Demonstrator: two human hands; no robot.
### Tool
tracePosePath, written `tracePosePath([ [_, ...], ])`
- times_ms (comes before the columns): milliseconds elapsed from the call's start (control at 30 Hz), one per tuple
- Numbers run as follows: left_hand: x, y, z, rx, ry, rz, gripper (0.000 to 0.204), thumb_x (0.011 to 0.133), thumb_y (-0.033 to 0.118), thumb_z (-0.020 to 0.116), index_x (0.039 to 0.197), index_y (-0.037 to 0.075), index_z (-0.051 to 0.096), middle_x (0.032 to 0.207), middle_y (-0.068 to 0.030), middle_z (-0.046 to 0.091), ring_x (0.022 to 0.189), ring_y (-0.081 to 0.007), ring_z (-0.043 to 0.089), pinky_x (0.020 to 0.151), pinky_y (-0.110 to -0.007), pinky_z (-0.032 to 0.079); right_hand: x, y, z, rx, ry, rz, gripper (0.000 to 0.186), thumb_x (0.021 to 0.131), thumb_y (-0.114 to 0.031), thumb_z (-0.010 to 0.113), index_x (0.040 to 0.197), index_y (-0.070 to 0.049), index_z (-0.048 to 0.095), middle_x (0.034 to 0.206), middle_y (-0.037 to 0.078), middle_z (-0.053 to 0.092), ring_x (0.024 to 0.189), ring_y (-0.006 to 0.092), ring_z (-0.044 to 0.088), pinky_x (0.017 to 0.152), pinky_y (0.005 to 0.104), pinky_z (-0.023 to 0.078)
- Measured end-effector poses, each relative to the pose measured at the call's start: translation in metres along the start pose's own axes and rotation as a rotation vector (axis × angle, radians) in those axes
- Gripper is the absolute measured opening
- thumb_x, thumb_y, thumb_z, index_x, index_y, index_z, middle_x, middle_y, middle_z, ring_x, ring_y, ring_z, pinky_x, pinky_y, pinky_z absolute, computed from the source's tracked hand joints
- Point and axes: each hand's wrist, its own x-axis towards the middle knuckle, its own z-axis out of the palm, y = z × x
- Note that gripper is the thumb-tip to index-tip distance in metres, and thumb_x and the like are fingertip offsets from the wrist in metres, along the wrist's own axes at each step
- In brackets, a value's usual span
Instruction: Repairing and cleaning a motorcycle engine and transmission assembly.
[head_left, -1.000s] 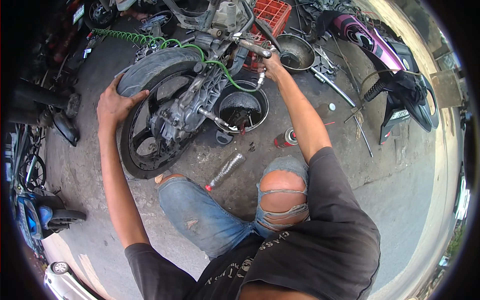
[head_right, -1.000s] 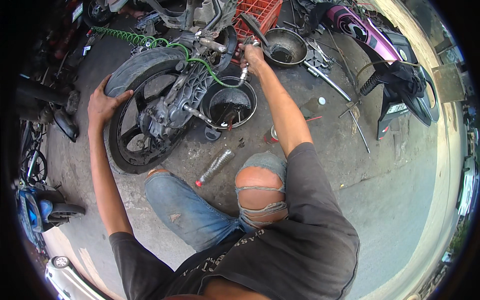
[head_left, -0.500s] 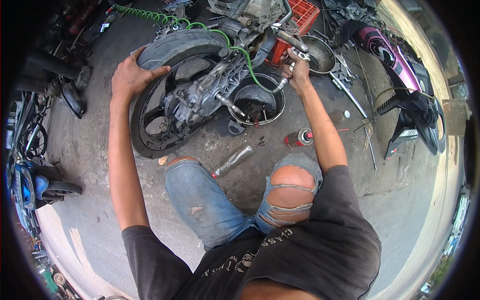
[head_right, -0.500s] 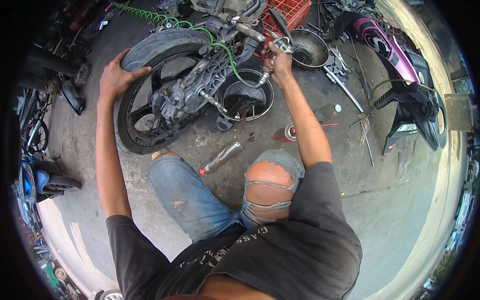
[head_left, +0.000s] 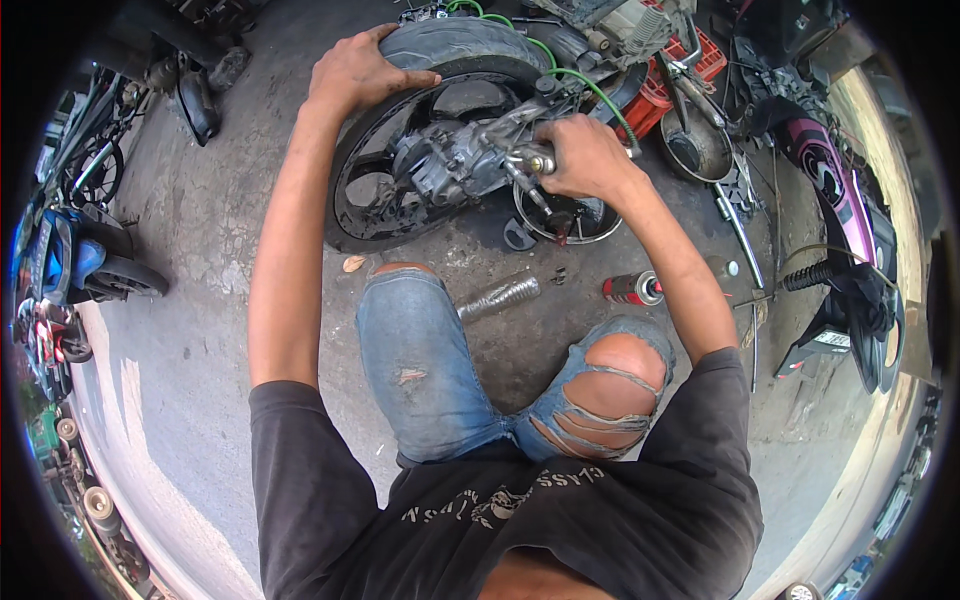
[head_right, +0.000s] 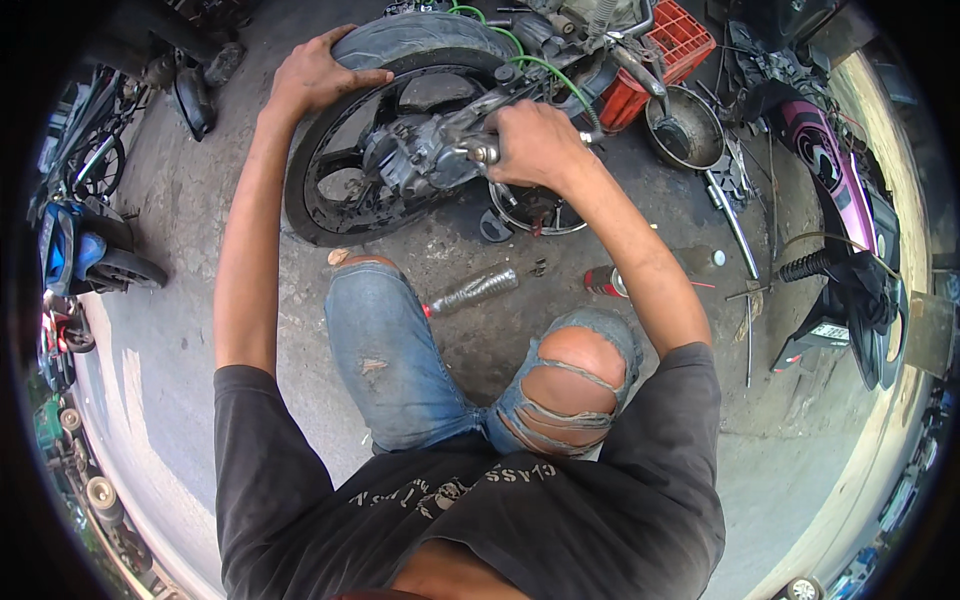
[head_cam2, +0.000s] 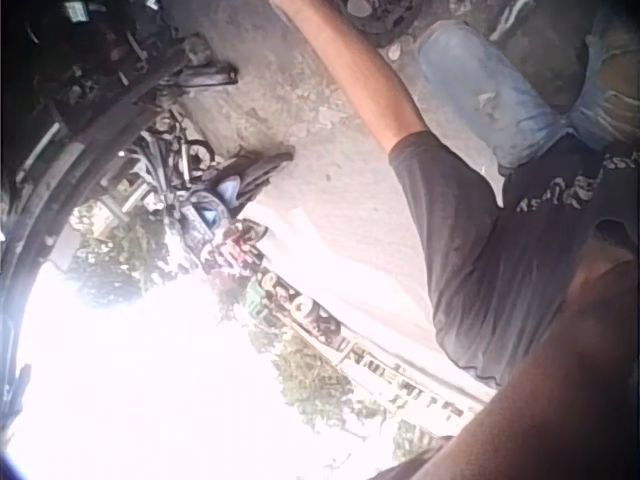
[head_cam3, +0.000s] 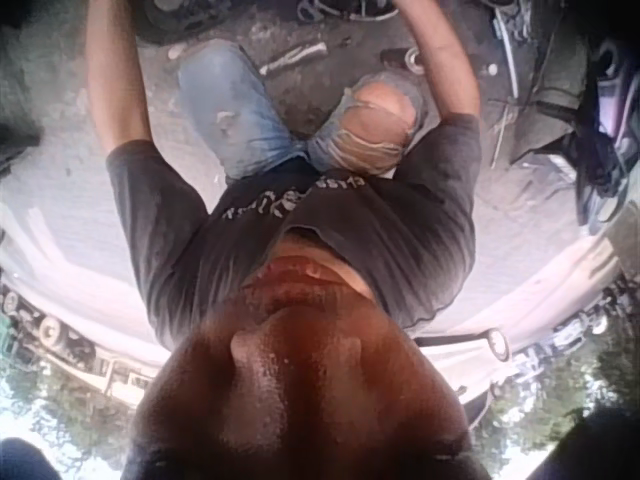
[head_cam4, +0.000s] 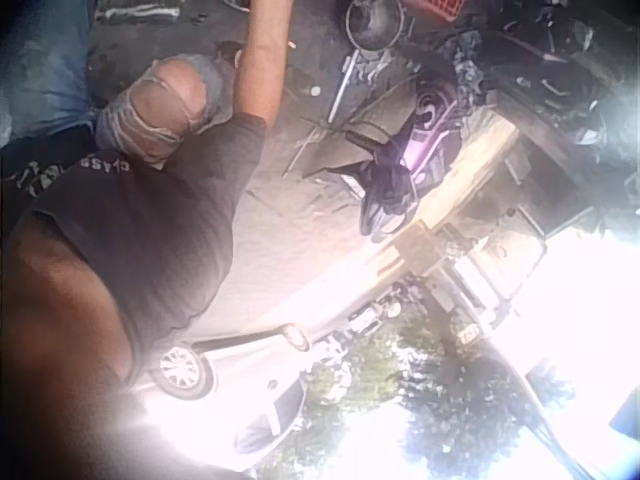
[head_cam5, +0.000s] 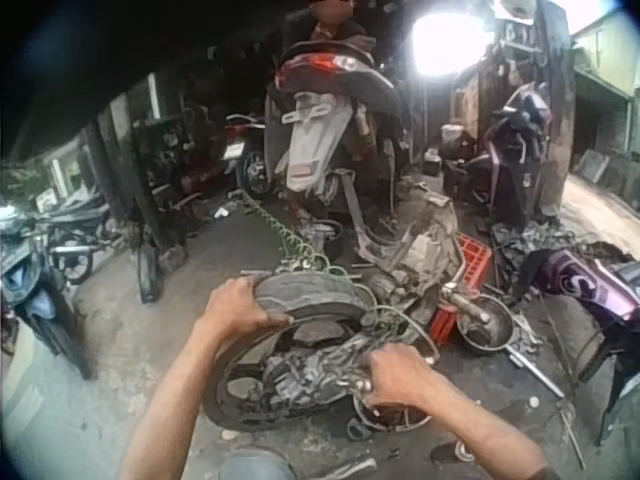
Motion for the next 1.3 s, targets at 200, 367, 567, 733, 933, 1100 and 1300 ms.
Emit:
tracePosePath([
  [200, 0.000, 0.005, -0.003, -0.004, 0.031, 0.014, 0.103, 0.055, 0.071, 0.083, 0.138, 0.015, 0.061, 0.123, -0.0175, 0.069, 0.114, -0.0328, 0.067, 0.100, -0.043, 0.053, 0.012, -0.031, 0.016, -0.100, 0.107, -0.062, 0.035, 0.063, -0.022, 0.075, 0.089, 0.000, 0.072, 0.087, 0.028, 0.070, 0.089, 0.0444, 0.069, 0.083, 0.0505, 0.055],
  [367, 0.004, -0.012, 0.004, 0.022, 0.053, -0.013, 0.106, 0.052, 0.074, 0.082, 0.139, 0.016, 0.060, 0.123, -0.0169, 0.069, 0.115, -0.0325, 0.067, 0.101, -0.043, 0.052, 0.021, -0.070, 0.036, -0.138, -0.034, -0.100, 0.038, 0.071, -0.024, 0.075, 0.098, 0.002, 0.072, 0.104, 0.025, 0.070, 0.102, 0.0428, 0.067, 0.091, 0.0479, 0.054],
  [567, -0.005, 0.001, -0.014, -0.030, -0.017, 0.000, 0.107, 0.052, 0.073, 0.083, 0.139, 0.016, 0.060, 0.125, -0.0169, 0.068, 0.116, -0.0327, 0.066, 0.100, -0.044, 0.052, 0.032, -0.095, 0.053, -0.119, -0.075, -0.217, 0.035, 0.072, -0.023, 0.074, 0.097, 0.001, 0.073, 0.104, 0.025, 0.070, 0.101, 0.0416, 0.069, 0.088, 0.0476, 0.055],
  [733, -0.009, -0.006, -0.012, -0.058, 0.046, -0.016, 0.097, 0.058, 0.062, 0.084, 0.135, 0.008, 0.061, 0.124, -0.0215, 0.067, 0.117, -0.0346, 0.065, 0.101, -0.043, 0.051, 0.025, -0.103, 0.048, -0.176, -0.274, -0.307, 0.033, 0.069, -0.023, 0.073, 0.092, 0.002, 0.073, 0.097, 0.025, 0.071, 0.095, 0.0415, 0.070, 0.085, 0.0477, 0.057],
  [933, -0.001, -0.008, -0.003, -0.033, 0.026, 0.003, 0.107, 0.053, 0.072, 0.083, 0.140, 0.014, 0.059, 0.123, -0.0176, 0.069, 0.116, -0.0335, 0.066, 0.100, -0.045, 0.052, 0.008, -0.008, 0.000, -0.186, 0.123, 0.136, 0.037, 0.069, -0.025, 0.074, 0.096, 0.000, 0.072, 0.090, 0.026, 0.071, 0.093, 0.0436, 0.069, 0.084, 0.0501, 0.056],
  [1100, -0.002, -0.010, -0.005, -0.041, -0.014, -0.014, 0.105, 0.055, 0.070, 0.083, 0.140, 0.014, 0.058, 0.125, -0.0180, 0.068, 0.117, -0.0336, 0.065, 0.101, -0.045, 0.051, -0.004, 0.018, -0.005, -0.050, 0.184, 0.233, 0.039, 0.069, -0.025, 0.072, 0.102, -0.005, 0.073, 0.094, 0.026, 0.071, 0.095, 0.0434, 0.069, 0.086, 0.0509, 0.055],
  [1300, -0.001, -0.005, -0.007, -0.034, -0.029, -0.019, 0.105, 0.056, 0.069, 0.084, 0.142, 0.014, 0.057, 0.130, -0.0175, 0.066, 0.121, -0.0338, 0.063, 0.103, -0.045, 0.050, -0.007, 0.023, -0.001, 0.083, 0.146, 0.393, 0.041, 0.069, -0.025, 0.071, 0.105, -0.006, 0.075, 0.098, 0.026, 0.071, 0.098, 0.0434, 0.068, 0.089, 0.0495, 0.054],
])
